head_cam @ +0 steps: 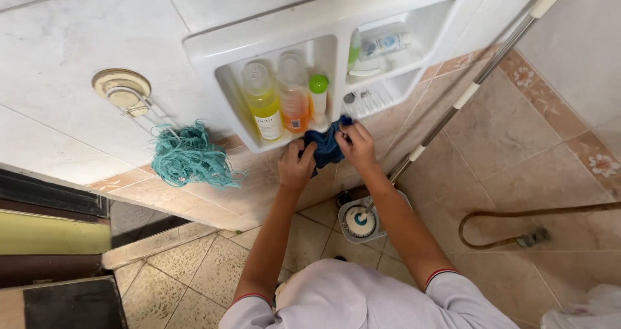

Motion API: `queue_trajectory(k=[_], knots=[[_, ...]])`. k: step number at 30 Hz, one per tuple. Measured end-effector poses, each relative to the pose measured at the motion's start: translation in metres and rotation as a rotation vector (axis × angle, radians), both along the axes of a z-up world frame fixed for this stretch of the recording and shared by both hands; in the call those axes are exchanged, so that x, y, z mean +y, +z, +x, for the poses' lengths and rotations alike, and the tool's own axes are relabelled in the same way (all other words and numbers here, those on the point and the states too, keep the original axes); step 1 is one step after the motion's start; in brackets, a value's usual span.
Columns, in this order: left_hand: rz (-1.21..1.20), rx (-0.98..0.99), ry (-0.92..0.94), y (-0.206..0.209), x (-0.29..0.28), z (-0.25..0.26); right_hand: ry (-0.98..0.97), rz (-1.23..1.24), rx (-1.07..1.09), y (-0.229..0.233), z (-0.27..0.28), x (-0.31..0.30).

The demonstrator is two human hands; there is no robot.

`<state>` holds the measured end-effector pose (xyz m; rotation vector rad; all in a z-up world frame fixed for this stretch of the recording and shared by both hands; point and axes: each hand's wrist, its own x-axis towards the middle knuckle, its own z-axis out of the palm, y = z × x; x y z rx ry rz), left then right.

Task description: The person wipes the edge of a built-in water basin with a blue cloth, then wipes a wall-mounted sink and the toilet lid. They scrub the basin edge and wall tiles with a yellow sponge, then rinse the basin using a purple scoop.

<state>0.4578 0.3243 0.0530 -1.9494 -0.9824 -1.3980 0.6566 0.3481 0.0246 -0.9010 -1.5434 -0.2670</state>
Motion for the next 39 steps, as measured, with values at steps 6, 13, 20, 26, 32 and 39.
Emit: queue_trajectory(k=[6,13,20,26,32,39], knots=[[-0.006,0.000,0.000,0.009,-0.014,-0.045,-0.019,-0.035,0.000,0.019,0.003,-0.017],[-0.064,-0.025,0.101,-0.012,-0.016,-0.083,0.081,0.018,-0.087,0.057,-0.092,-0.020],[0.006,-0.037,0.141,0.013,-0.024,-0.089,0.110,0.012,-0.057,0.049,-0.105,-0.021],[0.019,-0.037,0.130,0.021,-0.027,-0.075,0.053,-0.031,-0.020,0.037,-0.064,-0.022],[0.056,0.046,0.046,0.021,-0.007,-0.033,0.028,-0.087,0.008,0.041,-0.042,-0.026],[0.013,0.201,-0.032,0.019,0.008,-0.004,-0.053,-0.130,0.190,0.031,0.015,-0.026]])
